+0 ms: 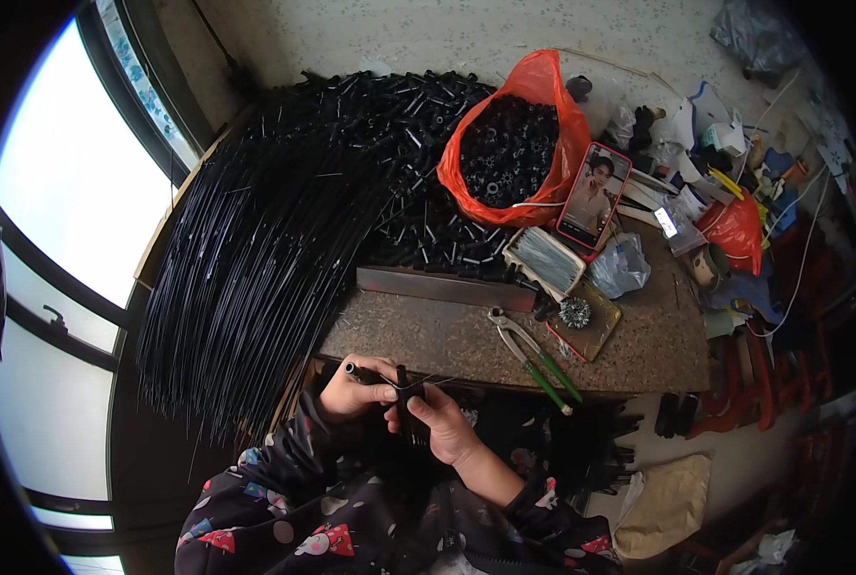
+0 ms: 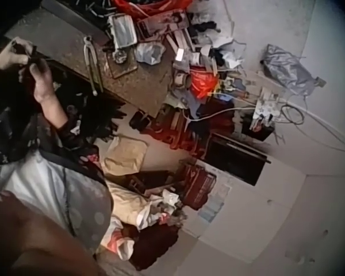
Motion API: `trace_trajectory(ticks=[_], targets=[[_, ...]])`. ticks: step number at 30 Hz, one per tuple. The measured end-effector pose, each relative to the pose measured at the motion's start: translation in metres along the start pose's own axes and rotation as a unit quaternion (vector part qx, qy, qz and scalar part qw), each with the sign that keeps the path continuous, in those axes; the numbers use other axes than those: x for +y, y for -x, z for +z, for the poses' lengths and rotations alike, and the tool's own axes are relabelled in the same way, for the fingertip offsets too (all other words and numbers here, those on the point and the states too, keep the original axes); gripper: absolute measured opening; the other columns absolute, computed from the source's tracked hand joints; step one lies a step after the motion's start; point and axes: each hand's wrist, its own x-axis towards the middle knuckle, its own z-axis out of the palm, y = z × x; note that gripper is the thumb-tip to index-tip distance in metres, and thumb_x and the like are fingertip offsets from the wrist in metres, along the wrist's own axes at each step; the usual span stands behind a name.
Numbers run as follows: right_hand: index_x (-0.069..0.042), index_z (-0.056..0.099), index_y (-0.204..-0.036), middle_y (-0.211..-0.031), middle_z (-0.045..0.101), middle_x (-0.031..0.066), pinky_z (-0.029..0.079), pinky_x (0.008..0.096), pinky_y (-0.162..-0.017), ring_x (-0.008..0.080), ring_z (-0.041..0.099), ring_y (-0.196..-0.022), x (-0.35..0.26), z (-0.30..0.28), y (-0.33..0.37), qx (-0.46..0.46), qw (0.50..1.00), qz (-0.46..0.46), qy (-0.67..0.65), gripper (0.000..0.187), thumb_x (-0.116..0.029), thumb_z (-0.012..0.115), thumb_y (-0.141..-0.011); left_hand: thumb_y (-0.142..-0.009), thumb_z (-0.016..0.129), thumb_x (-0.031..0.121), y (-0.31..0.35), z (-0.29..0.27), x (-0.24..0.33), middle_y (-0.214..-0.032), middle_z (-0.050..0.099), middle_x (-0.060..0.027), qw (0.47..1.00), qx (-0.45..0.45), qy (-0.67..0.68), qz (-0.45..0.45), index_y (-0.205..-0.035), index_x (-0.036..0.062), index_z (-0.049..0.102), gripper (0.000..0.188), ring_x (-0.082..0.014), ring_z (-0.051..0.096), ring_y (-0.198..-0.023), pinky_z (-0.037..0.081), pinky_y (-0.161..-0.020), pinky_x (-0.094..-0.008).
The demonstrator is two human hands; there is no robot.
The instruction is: Assembling wire harnesses by attaching plastic components to cables using a hand tool.
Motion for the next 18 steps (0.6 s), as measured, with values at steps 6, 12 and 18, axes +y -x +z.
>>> trace_trajectory(ticks=[6, 12, 18], targets=[[0.000, 0.055, -0.105, -0.088, 0.062, 0.0117, 0.048, 0.0345, -0.075, 0.0221, 0.060, -0.080, -0.005, -0.008, -0.005, -0.126, 0.984, 0.098, -0.077, 0.039, -0.026, 0.067, -0.079, -0.073, 0.070, 0.002, -0.009, -0.007, 0.016, -0.080, 0.059, -0.0112, 0.984, -0.123, -0.125, -0.012, -0.084, -0.0037, 0.063, 0.014, -0.0206, 0.060, -0.071, 0.047, -0.064, -0.0284], [-0.001, 0.057, -0.096, -0.085, 0.062, 0.0102, 0.049, 0.0317, -0.070, 0.0207, 0.060, -0.078, -0.007, 0.007, 0.007, -0.015, 0.999, 0.016, -0.046, 0.026, -0.021, 0.065, -0.081, -0.081, 0.064, 0.021, -0.014, -0.007, 0.031, -0.106, 0.058, -0.0143, 0.948, -0.065, -0.309, 0.051, -0.103, -0.0021, 0.060, 0.032, -0.0223, 0.055, -0.099, 0.042, -0.086, -0.0335], [-0.005, 0.054, -0.090, -0.083, 0.061, 0.0059, 0.050, 0.0277, -0.069, 0.0152, 0.060, -0.075, 0.005, 0.020, 0.006, 0.104, 0.990, -0.097, 0.021, 0.014, -0.015, 0.062, -0.084, -0.091, 0.044, 0.041, -0.039, 0.027, 0.030, -0.128, 0.046, -0.0124, 0.940, -0.071, -0.332, 0.008, -0.124, -0.0011, 0.047, 0.053, -0.0228, 0.043, -0.117, 0.032, -0.099, -0.0346]])
